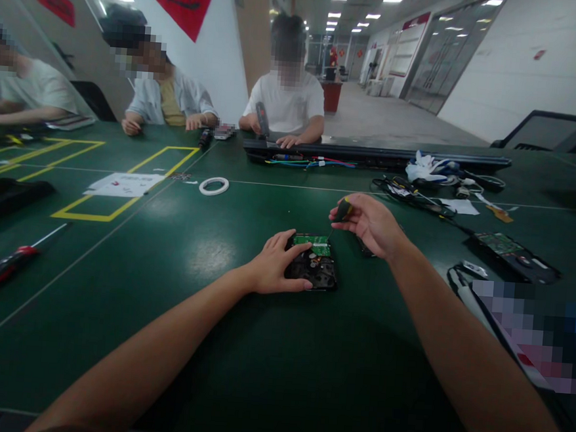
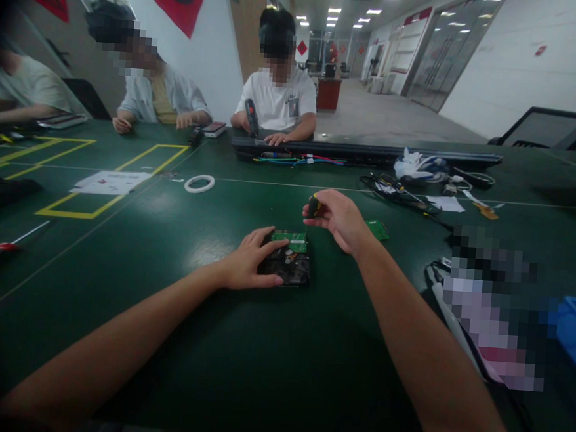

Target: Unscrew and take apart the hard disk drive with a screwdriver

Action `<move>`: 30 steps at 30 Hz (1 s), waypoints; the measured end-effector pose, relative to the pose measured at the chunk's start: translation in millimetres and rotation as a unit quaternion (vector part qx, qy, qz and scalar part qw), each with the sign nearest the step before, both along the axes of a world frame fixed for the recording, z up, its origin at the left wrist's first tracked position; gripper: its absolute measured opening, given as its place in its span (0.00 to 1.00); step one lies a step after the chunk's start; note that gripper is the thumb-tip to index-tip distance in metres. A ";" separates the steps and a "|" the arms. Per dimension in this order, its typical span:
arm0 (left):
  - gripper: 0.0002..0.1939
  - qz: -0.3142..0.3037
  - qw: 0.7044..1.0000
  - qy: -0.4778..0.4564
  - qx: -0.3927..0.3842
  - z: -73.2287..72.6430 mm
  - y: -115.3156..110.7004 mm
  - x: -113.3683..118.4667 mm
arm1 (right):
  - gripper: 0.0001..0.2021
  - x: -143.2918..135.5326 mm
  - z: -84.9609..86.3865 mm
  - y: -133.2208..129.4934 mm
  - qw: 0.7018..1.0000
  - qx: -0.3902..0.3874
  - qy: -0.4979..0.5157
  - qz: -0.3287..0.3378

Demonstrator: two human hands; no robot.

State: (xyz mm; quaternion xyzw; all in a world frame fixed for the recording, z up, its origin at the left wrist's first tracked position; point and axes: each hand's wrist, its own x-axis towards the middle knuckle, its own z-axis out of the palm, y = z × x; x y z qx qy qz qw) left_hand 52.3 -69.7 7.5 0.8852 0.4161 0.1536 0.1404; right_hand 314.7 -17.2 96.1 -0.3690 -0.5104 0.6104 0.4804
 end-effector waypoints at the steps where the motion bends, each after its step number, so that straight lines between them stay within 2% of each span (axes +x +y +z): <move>1: 0.50 -0.001 1.000 -0.001 0.001 0.0 0.0 0.0 | 0.06 0.3 0.5 -0.3 1.000 0.003 -0.005 -0.002; 9: 0.50 -0.001 1.000 -0.001 0.005 0.6 -0.1 0.6 | 0.08 0.3 -2.6 -1.1 0.998 0.046 -0.038 0.000; 15: 0.50 0.000 1.000 -0.002 0.008 -0.4 -0.3 1.1 | 0.06 0.9 -2.1 -0.8 0.999 0.038 -0.024 0.001; 20: 0.51 -0.001 1.000 0.009 0.006 -1.7 0.8 0.0 | 0.12 0.0 -1.7 1.1 0.999 0.029 -0.014 0.009; 22: 0.51 0.000 1.000 0.012 0.002 -2.2 1.3 -0.5 | 0.12 0.2 -1.6 1.6 1.000 0.021 -0.006 0.005; 25: 0.51 0.001 1.000 0.010 -0.001 -2.2 1.4 -0.7 | 0.09 1.8 -2.8 2.6 0.999 0.029 -0.014 0.003; 30: 0.51 -0.002 1.000 0.005 0.001 -0.3 0.1 -0.4 | 0.11 4.1 -4.9 2.7 0.998 0.049 -0.041 0.009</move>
